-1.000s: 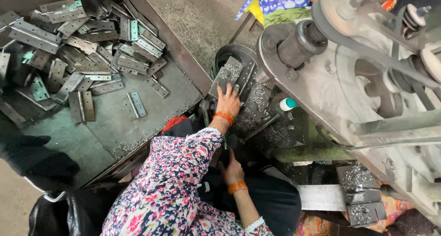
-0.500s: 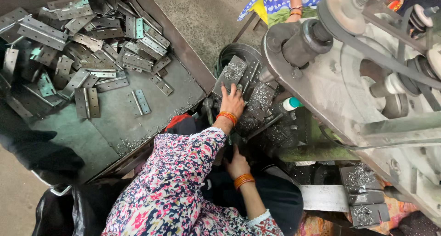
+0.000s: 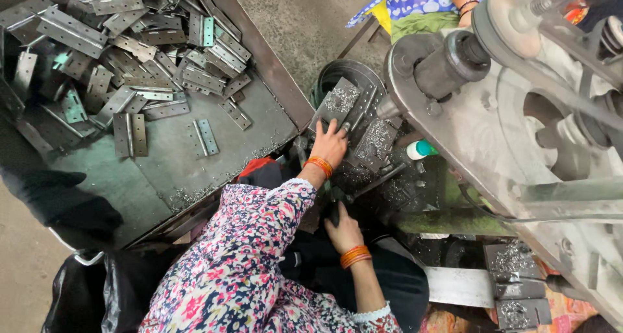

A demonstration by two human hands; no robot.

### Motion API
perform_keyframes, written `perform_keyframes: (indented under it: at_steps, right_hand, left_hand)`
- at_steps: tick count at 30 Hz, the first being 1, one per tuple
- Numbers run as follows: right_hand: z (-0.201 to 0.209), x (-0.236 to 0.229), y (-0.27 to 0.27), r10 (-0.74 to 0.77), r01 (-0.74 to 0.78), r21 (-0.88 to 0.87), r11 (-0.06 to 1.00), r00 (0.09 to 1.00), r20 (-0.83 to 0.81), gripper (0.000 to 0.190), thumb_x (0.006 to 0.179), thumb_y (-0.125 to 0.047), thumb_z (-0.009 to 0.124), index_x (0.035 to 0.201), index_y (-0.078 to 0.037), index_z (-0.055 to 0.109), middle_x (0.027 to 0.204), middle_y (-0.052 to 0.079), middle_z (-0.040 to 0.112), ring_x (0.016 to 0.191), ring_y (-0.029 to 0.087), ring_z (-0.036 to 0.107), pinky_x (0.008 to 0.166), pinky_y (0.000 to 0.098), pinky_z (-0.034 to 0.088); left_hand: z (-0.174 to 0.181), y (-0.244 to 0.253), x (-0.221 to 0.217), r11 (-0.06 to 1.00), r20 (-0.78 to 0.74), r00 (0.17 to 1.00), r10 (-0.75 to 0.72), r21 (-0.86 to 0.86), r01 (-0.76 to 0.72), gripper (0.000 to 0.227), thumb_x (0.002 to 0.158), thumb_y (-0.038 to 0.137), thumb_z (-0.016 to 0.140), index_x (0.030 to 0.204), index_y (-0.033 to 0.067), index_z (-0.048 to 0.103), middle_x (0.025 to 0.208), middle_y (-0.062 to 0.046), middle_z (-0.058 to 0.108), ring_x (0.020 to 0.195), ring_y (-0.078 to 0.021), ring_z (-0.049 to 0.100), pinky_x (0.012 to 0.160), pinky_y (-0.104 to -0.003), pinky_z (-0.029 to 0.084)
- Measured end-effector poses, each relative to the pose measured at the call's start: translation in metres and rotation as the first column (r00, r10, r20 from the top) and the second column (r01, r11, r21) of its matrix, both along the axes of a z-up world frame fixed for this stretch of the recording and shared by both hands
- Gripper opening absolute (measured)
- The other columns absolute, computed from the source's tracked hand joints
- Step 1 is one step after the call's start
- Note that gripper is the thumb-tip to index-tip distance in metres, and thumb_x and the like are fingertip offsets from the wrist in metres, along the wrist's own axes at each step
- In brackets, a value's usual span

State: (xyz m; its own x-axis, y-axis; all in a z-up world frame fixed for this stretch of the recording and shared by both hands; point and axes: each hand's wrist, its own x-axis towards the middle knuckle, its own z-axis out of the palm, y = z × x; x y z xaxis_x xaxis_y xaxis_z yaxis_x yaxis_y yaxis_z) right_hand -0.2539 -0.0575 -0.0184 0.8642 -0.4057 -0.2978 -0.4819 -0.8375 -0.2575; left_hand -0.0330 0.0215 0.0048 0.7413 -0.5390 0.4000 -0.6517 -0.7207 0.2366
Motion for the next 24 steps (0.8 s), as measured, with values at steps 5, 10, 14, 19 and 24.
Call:
perform_keyframes:
  at_steps: [5, 10, 14, 19, 24]
  right_hand:
    - [-0.037, -0.01, 0.007, -0.029, 0.028, 0.012, 1.0, 0.998, 0.059, 0.084, 0.083, -0.035, 0.074, 0.156, -0.018, 0.034, 0.109, 0.028, 0.071, 0.099, 0.047, 0.069, 0.084, 0.0545, 0.057]
    - [-0.092, -0.034, 0.012, -0.066, 0.043, 0.104, 0.994, 0.972, 0.226, 0.086, 0.083, -0.04, 0.075, 0.155, -0.017, 0.034, 0.104, 0.027, 0.073, 0.097, 0.046, 0.071, 0.081, 0.0529, 0.058]
    - [-0.057, -0.018, 0.007, -0.015, 0.007, 0.07, 0.998, 0.993, 0.116, 0.088, 0.081, -0.035, 0.075, 0.156, -0.015, 0.033, 0.105, 0.029, 0.072, 0.099, 0.047, 0.069, 0.083, 0.0536, 0.057]
    - [0.008, 0.003, -0.007, 0.042, -0.044, 0.023, 0.999, 0.996, 0.074, 0.073, 0.088, -0.036, 0.074, 0.151, -0.016, 0.043, 0.11, 0.027, 0.072, 0.101, 0.046, 0.069, 0.085, 0.0537, 0.057]
    - [-0.063, -0.027, 0.027, -0.016, 0.008, 0.037, 0.999, 0.977, 0.212, 0.083, 0.085, -0.034, 0.073, 0.156, -0.018, 0.034, 0.115, 0.025, 0.071, 0.101, 0.045, 0.069, 0.082, 0.0531, 0.058]
  left_hand:
    - [0.007, -0.015, 0.014, 1.0, -0.023, 1.0, 0.002, 0.003, -0.002, 0.025, 0.093, 0.018, 0.054, 0.103, 0.0131, 0.077, 0.124, -0.001, 0.065, 0.141, -0.0339, 0.04, 0.114, -0.075, 0.022]
    - [0.003, -0.014, 0.012, 1.0, 0.002, 1.0, -0.018, 0.003, 0.018, 0.029, 0.094, 0.02, 0.053, 0.109, 0.0133, 0.077, 0.131, 0.0, 0.064, 0.141, -0.0342, 0.04, 0.114, -0.075, 0.02]
    - [0.003, -0.013, 0.018, 0.999, 0.017, 1.0, 0.021, 0.029, -0.021, 0.029, 0.091, 0.019, 0.054, 0.107, 0.0141, 0.078, 0.135, 0.0, 0.063, 0.142, -0.034, 0.038, 0.113, -0.076, 0.019]
    - [0.003, -0.032, 0.035, 0.999, -0.032, 0.999, 0.028, 0.039, -0.027, 0.029, 0.094, 0.019, 0.054, 0.108, 0.0132, 0.079, 0.137, -0.001, 0.063, 0.143, -0.0346, 0.037, 0.113, -0.075, 0.021]
    - [-0.001, -0.039, 0.041, 0.999, -0.055, 0.998, 0.017, 0.029, -0.016, 0.03, 0.095, 0.02, 0.053, 0.11, 0.0137, 0.078, 0.139, -0.001, 0.062, 0.145, -0.0346, 0.035, 0.114, -0.075, 0.021]
